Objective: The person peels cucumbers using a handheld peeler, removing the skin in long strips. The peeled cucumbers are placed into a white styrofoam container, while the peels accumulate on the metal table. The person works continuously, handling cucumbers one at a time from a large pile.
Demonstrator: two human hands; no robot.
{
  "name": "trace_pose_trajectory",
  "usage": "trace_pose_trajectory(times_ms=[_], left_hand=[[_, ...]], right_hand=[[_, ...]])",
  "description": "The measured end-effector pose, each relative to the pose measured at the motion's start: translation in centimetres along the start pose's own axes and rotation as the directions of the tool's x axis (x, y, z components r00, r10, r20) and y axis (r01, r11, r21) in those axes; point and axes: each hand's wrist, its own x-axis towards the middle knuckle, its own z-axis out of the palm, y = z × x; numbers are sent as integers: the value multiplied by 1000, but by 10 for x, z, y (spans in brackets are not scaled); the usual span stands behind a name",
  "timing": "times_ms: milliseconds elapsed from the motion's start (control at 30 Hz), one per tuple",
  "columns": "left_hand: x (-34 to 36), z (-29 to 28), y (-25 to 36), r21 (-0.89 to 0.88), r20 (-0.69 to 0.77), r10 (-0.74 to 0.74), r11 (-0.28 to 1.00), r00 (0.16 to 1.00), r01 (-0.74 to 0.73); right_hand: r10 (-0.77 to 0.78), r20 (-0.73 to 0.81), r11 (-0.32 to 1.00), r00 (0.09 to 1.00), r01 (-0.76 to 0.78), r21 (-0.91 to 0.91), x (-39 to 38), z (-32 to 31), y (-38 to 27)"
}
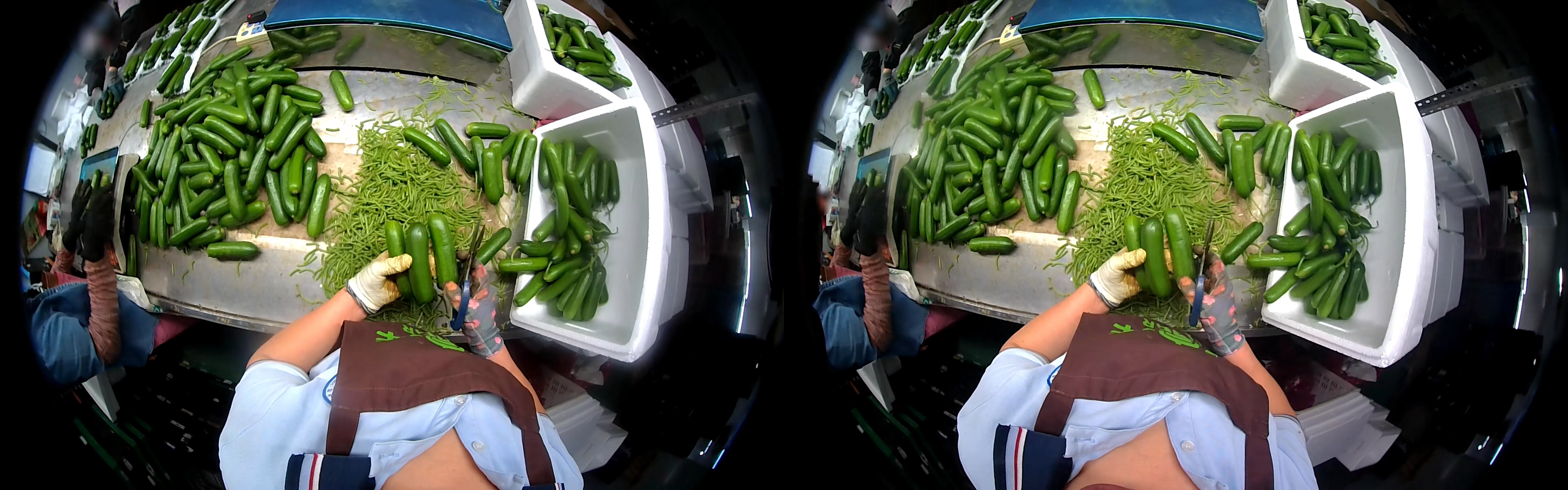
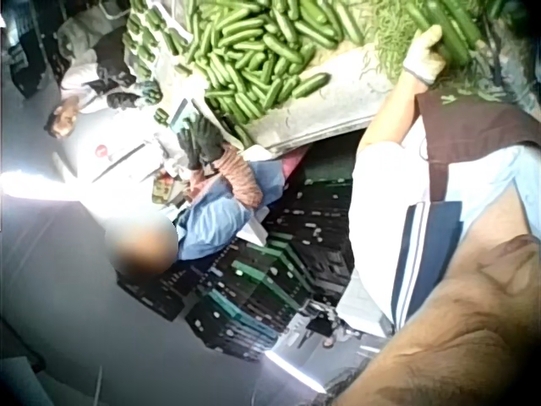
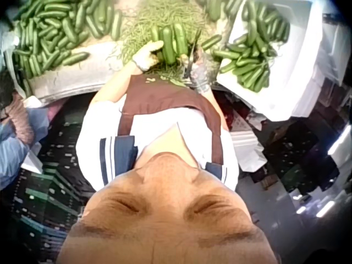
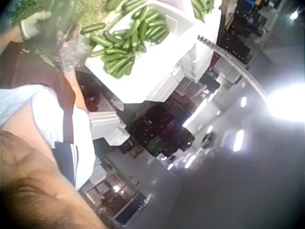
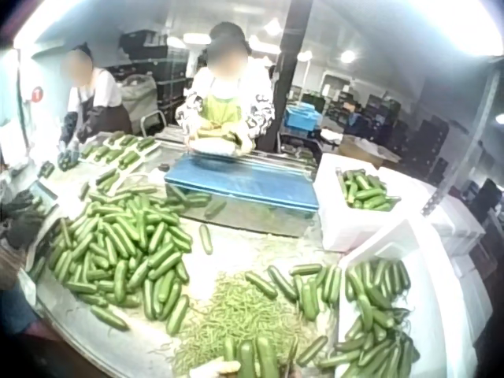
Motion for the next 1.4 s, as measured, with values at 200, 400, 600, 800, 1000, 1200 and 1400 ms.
trace_pose_trajectory(times_ms=[200, 400, 600, 800, 1000, 1200, 1400], left_hand=[[2, 15, -1, -8, 76, 16, 1000, 997, -15], [18, 22, 6, -208, 75, 15, 978, 997, 1], [83, 55, 71, 26, -143, -9, 1000, 990, 13], [268, 189, 147, 176, 244, 109, 972, 964, -154], [355, 230, 162, 247, 212, 322, 896, 923, -370], [276, 133, 106, 579, -11, 30, 815, 999, -18], [194, 95, 110, 398, 82, -21, 917, 996, -14]], right_hand=[[79, -88, 996, 993, -74, 55, -6, 0, 4], [-289, -19, 888, 957, 261, -380, -10, -3, 7], [6, 2, 998, 1000, -6, -69, -12, -45, 0], [160, 245, 935, 956, -226, 272, -13, -74, 12], [58, 863, 516, 502, -755, 405, 35, -136, 36], [162, 927, 507, 337, -835, 215, 33, -103, 25], [198, 290, 967, 936, -235, 101, -10, -53, 17]])
